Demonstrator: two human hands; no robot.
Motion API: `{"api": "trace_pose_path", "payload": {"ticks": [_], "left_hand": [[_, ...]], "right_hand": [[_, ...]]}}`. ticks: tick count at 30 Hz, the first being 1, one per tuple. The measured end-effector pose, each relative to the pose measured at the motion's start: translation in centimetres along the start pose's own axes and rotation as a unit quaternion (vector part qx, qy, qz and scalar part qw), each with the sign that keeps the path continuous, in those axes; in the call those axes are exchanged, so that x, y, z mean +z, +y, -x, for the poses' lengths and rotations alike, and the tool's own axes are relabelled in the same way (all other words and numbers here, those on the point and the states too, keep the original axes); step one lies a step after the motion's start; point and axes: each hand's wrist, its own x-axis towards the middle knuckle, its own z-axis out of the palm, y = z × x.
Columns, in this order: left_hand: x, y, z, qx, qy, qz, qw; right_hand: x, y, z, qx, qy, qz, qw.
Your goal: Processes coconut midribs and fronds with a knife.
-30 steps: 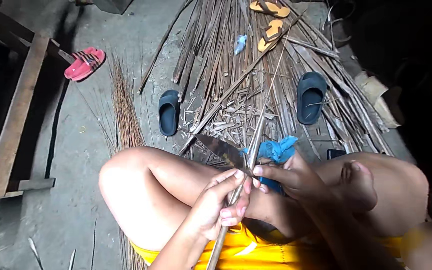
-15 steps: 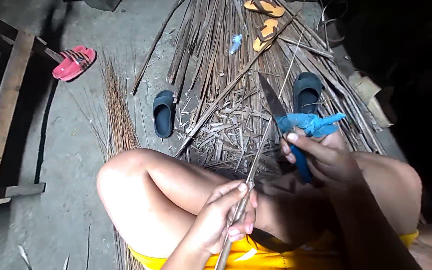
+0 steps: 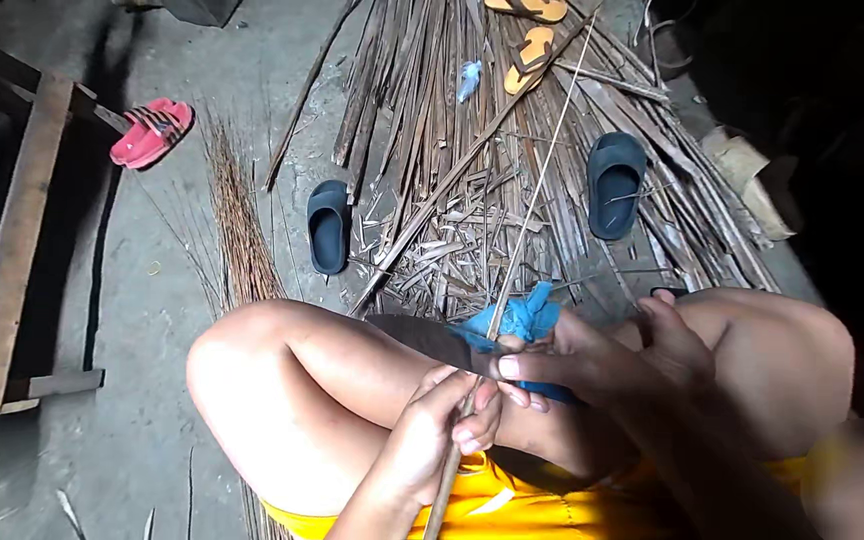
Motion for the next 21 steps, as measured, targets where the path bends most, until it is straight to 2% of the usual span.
{"api": "trace_pose_path", "payload": {"ticks": [4,13,16,19,21], "left_hand": [[0.1,0.1,-0.1,-0.017,0.003,0.002,1.0],[0.1,0.5,-0.3,-0.059,-0.012,0.09,0.994],[-0.2,0.4,0.0,-0.068,-0.023,0.091,0.993],[-0.5,0.3,0.2,-0.074,-0.036,0.073,0.994],[-0.7,0.3,0.2,-0.071,-0.029,0.066,0.995]], "right_hand": [[0.3,0.1,-0.1,-0.033,0.075,0.003,0.997],[-0.3,-0.1,-0.4,-0.083,0.12,0.024,0.989],[-1.3,-0.7,-0.4,-0.087,0.181,0.048,0.978],[-3.1,-1.7,-0.3,-0.126,0.26,0.065,0.955],[-3.5,-2.1,-0.1,-0.14,0.284,0.06,0.947]]}}
